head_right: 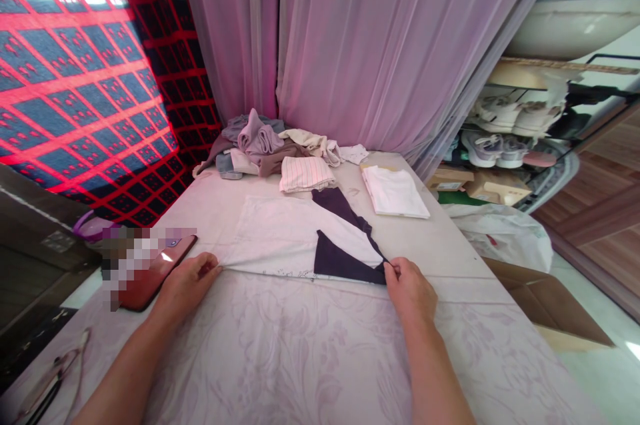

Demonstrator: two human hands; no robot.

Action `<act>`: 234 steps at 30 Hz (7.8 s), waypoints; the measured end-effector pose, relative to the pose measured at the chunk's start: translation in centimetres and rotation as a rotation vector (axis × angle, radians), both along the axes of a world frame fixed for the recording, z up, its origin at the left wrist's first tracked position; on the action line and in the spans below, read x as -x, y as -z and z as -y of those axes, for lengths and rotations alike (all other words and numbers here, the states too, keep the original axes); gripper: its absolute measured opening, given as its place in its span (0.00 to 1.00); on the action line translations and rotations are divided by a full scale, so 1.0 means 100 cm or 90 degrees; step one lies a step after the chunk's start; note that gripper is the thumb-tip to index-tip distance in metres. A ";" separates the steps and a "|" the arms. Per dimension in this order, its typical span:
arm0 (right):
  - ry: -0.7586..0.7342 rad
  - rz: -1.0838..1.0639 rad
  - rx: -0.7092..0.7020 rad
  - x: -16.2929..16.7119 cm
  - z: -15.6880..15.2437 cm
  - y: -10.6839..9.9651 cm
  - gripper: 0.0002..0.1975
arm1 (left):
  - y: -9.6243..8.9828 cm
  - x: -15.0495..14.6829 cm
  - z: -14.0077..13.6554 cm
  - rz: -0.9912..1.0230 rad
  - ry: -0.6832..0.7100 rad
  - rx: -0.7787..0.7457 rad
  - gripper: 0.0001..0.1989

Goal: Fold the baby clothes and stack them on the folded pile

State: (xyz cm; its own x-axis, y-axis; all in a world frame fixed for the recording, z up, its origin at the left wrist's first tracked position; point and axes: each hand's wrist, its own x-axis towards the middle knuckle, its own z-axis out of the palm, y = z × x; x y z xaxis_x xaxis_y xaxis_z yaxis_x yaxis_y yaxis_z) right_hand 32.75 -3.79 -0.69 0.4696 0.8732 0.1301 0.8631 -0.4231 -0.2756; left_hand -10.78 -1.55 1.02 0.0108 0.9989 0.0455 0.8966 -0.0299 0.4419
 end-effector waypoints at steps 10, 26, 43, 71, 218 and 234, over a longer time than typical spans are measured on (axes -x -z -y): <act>-0.042 -0.020 0.100 0.005 -0.010 -0.015 0.16 | 0.005 -0.005 -0.002 0.012 0.021 -0.054 0.19; -0.191 0.015 -0.058 0.054 -0.033 -0.016 0.13 | 0.012 -0.014 -0.013 0.024 -0.060 -0.092 0.17; -0.267 -0.052 0.001 0.084 -0.050 -0.015 0.09 | -0.007 -0.038 -0.049 -0.025 -0.117 0.043 0.12; -0.416 0.034 0.029 0.114 -0.076 -0.025 0.09 | -0.008 -0.035 -0.057 -0.129 0.044 -0.016 0.10; -0.670 -0.412 0.011 0.259 -0.124 -0.028 0.08 | 0.011 -0.031 -0.006 0.116 -0.056 -0.040 0.14; -0.614 -0.188 0.030 0.265 -0.122 -0.016 0.11 | 0.002 -0.028 -0.002 0.029 -0.083 -0.021 0.11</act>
State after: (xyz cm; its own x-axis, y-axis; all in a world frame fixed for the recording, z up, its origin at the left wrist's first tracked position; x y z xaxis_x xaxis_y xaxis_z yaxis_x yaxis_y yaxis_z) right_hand 6.21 8.45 0.91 -0.4318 0.8986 0.0784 0.7428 0.4036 -0.5342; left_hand -7.93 -1.31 0.79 -0.1217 0.9897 0.0754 0.8725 0.0705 0.4835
